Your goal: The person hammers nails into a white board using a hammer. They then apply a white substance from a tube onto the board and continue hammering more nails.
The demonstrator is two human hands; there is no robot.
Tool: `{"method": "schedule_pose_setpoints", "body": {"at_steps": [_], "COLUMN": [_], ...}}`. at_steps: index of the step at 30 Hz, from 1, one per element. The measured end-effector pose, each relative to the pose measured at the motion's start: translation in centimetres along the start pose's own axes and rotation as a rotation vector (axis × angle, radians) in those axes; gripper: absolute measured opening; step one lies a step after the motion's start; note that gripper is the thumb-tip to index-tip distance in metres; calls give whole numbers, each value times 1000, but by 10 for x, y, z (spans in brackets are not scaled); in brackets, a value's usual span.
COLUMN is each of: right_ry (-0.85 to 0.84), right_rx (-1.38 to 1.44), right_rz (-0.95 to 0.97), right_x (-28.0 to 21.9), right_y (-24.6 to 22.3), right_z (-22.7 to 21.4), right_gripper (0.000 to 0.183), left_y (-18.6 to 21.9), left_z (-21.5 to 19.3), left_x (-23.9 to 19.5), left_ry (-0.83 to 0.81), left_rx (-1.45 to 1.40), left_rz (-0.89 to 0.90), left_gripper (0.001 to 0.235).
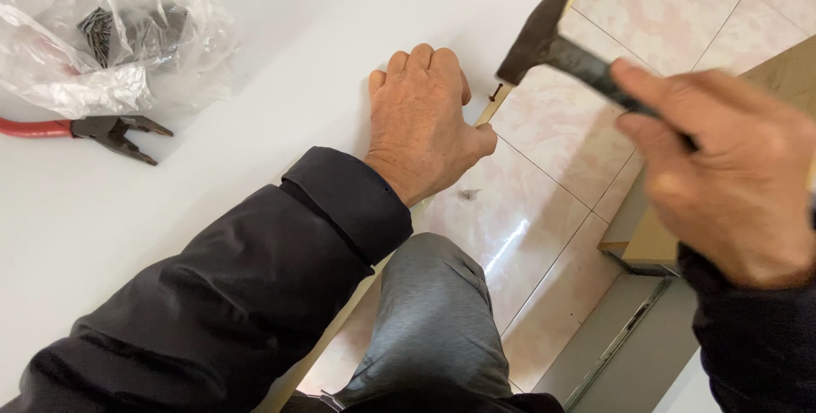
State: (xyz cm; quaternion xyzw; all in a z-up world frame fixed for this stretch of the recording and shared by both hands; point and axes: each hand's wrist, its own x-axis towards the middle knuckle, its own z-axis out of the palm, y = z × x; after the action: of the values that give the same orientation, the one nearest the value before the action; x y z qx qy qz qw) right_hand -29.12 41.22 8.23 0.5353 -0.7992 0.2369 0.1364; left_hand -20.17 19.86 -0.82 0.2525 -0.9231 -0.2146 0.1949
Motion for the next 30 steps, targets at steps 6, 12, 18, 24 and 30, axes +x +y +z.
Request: {"method": "schedule_pose_setpoints", "body": {"at_steps": [6,12,18,24,30], "right_ry": [12,-95,-101,52,-45], "right_rx": [-119,-52,-144,-134,-103], "right_rz": [6,24,-127,-45,-5], "right_x": [-2,13,14,-4,5], "right_y": [13,14,1,3,-1], "right_z": [-8,-14,-5,-10,-14], "right_gripper": [42,40,31,38,38], "left_y": [1,1,-2,-4,-4], "left_z": [4,5,1,5,-5], "left_x": [-2,0,-2,0,1], "left_ry": [51,65,-2,41,-84], "left_rx": [11,49,30,28,4], "left_rz": [52,51,57,83,56], "left_gripper": [34,33,33,31,33]}}
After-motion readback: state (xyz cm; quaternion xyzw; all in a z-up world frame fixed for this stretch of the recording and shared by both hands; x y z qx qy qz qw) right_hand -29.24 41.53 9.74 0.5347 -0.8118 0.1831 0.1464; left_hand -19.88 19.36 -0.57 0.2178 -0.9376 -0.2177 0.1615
